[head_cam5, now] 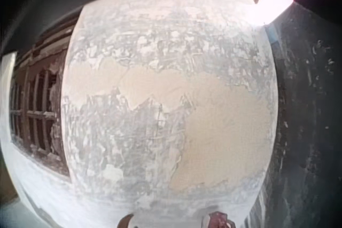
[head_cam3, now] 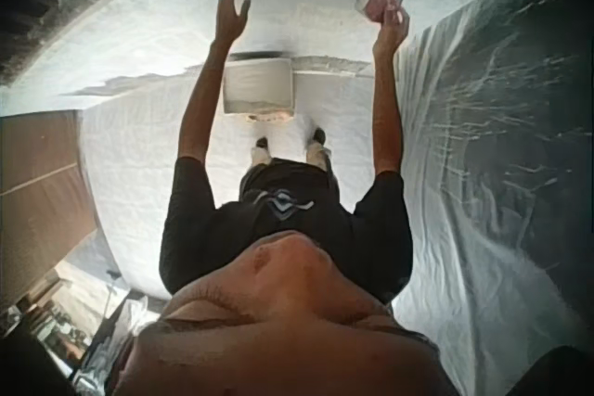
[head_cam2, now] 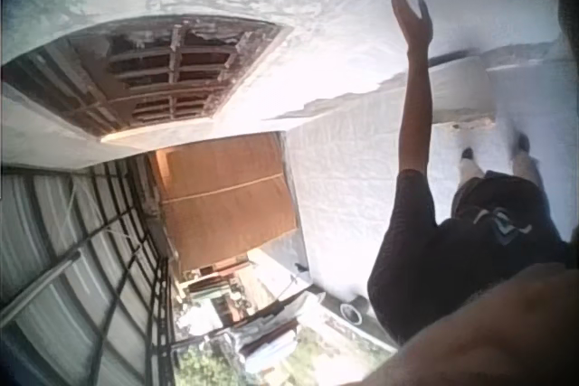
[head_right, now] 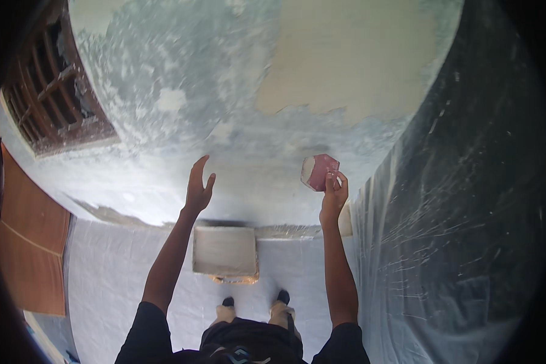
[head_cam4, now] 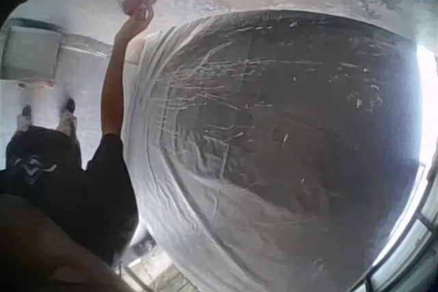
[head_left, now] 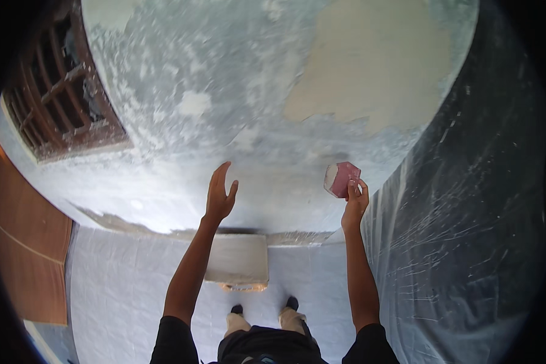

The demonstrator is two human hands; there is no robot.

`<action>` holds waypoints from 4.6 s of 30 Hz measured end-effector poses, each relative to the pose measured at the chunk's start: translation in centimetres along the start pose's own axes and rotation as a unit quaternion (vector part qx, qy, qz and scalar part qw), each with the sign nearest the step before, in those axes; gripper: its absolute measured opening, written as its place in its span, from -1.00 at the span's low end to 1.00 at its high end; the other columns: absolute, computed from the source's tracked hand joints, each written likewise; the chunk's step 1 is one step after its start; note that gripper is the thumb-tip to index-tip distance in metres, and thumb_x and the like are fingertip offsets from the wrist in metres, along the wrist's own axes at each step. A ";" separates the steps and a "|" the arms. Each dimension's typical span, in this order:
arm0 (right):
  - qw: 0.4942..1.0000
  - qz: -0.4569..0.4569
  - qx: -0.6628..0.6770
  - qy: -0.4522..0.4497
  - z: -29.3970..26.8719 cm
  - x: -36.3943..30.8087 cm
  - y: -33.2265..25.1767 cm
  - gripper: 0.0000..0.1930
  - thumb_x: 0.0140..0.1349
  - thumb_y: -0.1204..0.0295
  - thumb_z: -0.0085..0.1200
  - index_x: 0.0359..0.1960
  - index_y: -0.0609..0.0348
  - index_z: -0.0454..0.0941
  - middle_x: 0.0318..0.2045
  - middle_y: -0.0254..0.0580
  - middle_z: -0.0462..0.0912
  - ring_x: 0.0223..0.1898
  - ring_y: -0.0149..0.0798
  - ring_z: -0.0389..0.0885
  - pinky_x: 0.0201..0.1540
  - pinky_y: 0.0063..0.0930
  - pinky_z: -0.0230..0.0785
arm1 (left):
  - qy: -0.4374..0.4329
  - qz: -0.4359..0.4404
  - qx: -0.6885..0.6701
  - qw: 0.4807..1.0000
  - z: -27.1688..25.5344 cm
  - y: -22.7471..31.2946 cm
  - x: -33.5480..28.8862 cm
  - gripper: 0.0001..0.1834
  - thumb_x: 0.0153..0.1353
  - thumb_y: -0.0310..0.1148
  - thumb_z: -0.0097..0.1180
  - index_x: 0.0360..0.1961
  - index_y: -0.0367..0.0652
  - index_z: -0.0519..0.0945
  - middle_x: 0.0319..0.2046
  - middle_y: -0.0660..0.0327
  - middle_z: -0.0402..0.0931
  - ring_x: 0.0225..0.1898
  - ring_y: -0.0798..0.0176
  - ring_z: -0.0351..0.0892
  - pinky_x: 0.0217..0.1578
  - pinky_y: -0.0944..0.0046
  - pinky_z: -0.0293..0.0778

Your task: The person applies wall putty to a damaged section of a wall using a scraper.

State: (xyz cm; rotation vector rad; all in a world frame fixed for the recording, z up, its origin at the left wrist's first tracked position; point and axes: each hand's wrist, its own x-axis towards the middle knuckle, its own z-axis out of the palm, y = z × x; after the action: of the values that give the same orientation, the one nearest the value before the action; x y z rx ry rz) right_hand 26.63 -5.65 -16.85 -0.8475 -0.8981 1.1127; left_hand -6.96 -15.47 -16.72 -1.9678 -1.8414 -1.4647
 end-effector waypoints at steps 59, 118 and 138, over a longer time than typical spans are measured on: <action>0.765 0.037 -0.399 -0.505 4.7 -32.7 45.7 -0.74 0.11 0.56 0.03 -0.15 0.14 0.59 -0.35 -0.08 0.66 -0.33 -0.01 0.41 -0.20 -0.17 0.31 | -0.104 -0.503 -0.092 0.853 2.3 -23.4 -49.3 -0.45 0.29 -0.29 -0.03 0.23 -0.34 0.23 0.17 -0.11 0.29 0.22 -0.04 0.25 0.22 0.10 0.13; 0.974 0.057 -0.014 -0.217 -1.9 0.2 -9.4 -0.70 0.28 0.41 0.00 0.03 0.24 0.45 -0.27 -0.27 0.61 -0.29 -0.41 0.60 -0.22 -0.52 0.47 | 0.105 0.109 -0.148 0.977 4.1 12.3 8.3 -0.41 0.19 -0.45 -0.06 0.27 -0.29 0.18 0.25 -0.08 0.17 0.30 -0.09 0.10 0.29 0.03 -0.02; 0.746 -0.516 -0.416 0.061 -3.1 10.6 -7.6 -0.49 0.14 0.67 0.04 0.19 0.37 0.34 0.16 0.21 0.40 0.12 0.04 0.43 0.15 -0.13 0.18 | 0.240 0.178 0.042 0.953 3.7 11.6 16.6 -0.43 0.30 -0.21 -0.10 0.26 -0.31 0.21 0.27 -0.07 0.16 0.29 -0.09 0.10 0.28 0.01 -0.02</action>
State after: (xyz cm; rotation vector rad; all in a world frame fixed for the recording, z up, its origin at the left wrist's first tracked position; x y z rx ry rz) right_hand 34.28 2.56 -9.46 -0.8844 -1.5071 -0.3848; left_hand 1.55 -4.18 -1.70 -1.6052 -1.2502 -1.5374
